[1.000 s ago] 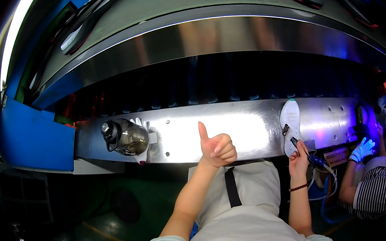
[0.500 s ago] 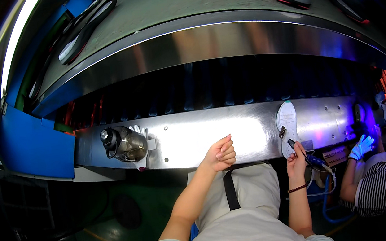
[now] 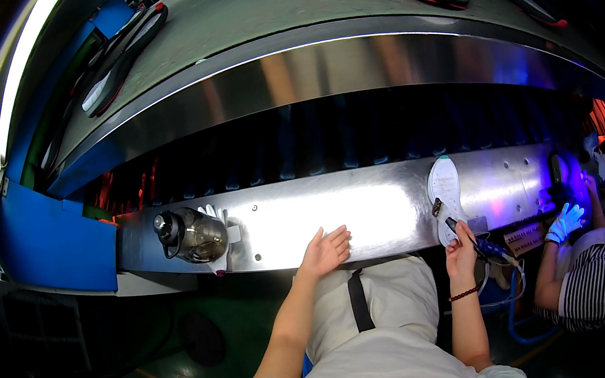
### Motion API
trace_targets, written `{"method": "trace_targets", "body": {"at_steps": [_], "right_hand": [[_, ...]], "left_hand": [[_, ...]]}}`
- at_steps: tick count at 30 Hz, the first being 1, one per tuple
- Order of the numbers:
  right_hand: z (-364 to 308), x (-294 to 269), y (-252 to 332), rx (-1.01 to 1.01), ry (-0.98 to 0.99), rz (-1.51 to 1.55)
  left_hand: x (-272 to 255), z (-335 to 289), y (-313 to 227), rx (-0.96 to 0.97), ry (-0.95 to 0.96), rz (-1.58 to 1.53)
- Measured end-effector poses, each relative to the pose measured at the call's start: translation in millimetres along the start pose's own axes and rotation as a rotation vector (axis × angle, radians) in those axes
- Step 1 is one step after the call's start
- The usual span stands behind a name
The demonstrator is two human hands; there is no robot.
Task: The person picks up shoe insoles from a conveyor belt and applies a substance to the bottom surface using a brush. The person repeatedly dips the brush into a container and coats the insole, then places it back on the belt. Another worker is visible nearby performing a similar task.
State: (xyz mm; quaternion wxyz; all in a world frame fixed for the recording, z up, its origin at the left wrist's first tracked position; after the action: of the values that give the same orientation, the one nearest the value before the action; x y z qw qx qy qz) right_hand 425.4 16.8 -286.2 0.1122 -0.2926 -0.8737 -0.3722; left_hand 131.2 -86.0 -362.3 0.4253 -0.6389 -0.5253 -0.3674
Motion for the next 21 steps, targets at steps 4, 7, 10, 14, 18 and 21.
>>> {"method": "trace_targets", "body": {"at_steps": [4, 7, 10, 14, 18, 21], "right_hand": [[-2.9, 2.4, -0.2, 0.006, -0.01, 0.006], [-2.7, 2.0, 0.9, 0.002, -0.018, 0.018], [-0.2, 1.4, 1.9, -0.013, -0.023, 0.032], [-1.2, 0.0, 7.5, -0.041, -0.039, 0.046], [3.1, -6.5, 9.2, -0.053, -0.042, 0.06], [5.1, -8.3, 8.8, -0.055, -0.047, 0.069]], "left_hand": [[-3.0, 2.3, 3.1, 0.023, 0.02, -0.002], [-8.6, 3.7, 3.3, 0.024, 0.042, -0.032], [-15.1, 4.0, 3.0, 0.028, 0.085, -0.06], [-13.4, 4.1, 2.7, 0.021, 0.106, -0.058], [-6.9, 4.3, 2.6, 0.018, 0.092, -0.038], [-7.0, 4.8, 3.1, 0.019, 0.087, -0.038]]}}
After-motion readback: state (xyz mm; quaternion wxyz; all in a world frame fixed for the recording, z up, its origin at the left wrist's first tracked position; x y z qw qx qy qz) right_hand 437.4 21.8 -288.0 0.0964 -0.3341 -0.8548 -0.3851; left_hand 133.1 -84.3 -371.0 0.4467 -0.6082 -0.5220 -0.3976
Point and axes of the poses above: each hand's wrist, its own z-axis towards the middle knuckle, its own x-axis out of the palm, y = z × x, the point moved 1 cm from there along z, towards the middle knuckle, and after that the axes turned 13 degrees about x, right-handed, at the moved point
